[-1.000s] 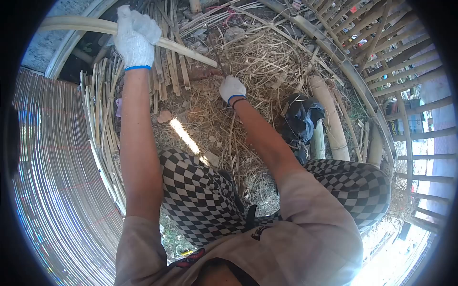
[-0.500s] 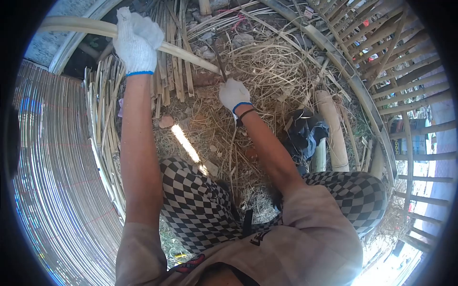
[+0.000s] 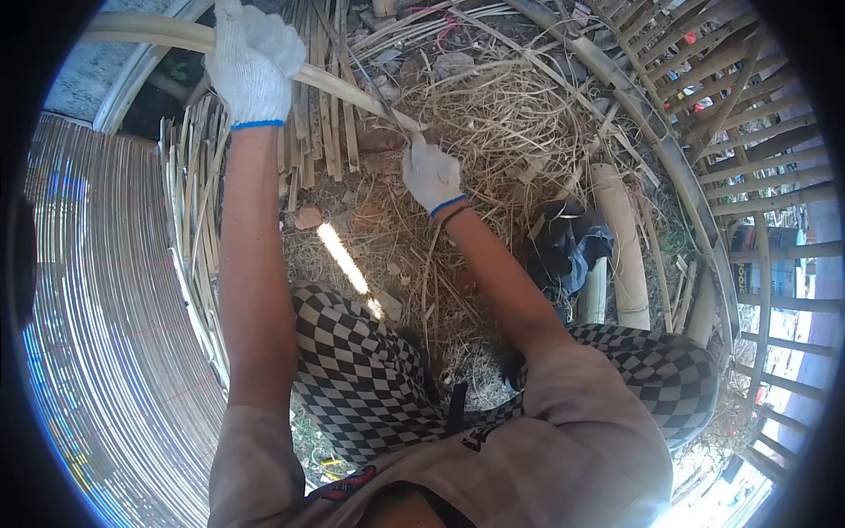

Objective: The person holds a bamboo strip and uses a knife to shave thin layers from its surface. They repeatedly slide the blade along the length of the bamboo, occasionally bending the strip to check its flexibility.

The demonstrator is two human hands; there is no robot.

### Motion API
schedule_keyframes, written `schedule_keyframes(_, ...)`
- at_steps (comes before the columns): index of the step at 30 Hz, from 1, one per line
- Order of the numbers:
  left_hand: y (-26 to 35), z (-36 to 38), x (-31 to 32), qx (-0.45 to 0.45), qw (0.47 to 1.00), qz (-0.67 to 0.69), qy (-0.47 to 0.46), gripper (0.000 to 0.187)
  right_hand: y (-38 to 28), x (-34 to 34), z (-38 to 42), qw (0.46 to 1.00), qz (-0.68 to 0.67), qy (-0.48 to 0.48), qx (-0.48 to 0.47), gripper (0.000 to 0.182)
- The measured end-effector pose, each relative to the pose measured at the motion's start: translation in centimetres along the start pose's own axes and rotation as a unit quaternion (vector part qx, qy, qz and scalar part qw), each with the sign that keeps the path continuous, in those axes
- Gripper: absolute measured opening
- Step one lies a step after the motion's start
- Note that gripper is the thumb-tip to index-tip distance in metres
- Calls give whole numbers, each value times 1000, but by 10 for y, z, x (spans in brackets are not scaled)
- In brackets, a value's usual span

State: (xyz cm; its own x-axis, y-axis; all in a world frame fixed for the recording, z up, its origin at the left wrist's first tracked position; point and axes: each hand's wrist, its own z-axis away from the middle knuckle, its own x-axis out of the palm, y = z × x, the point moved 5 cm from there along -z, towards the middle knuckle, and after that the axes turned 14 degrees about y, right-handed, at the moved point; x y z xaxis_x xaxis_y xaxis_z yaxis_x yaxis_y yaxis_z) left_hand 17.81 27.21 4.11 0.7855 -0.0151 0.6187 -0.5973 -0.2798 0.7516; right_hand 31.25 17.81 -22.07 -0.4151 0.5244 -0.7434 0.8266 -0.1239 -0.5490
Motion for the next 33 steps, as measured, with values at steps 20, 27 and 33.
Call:
schedule_keyframes(20,14,-17,-47,63,997,-31,31,62,66,47,11,977,69,-166,113,33)
schedule_keyframes(27,38,-16,-48,158,984,-26,73,62,78,47,8,963,19,-192,188,35)
schedule_keyframes(33,39,4,-22,-23,981,33,-192,71,10,-36,12,994,-36,-67,82,29)
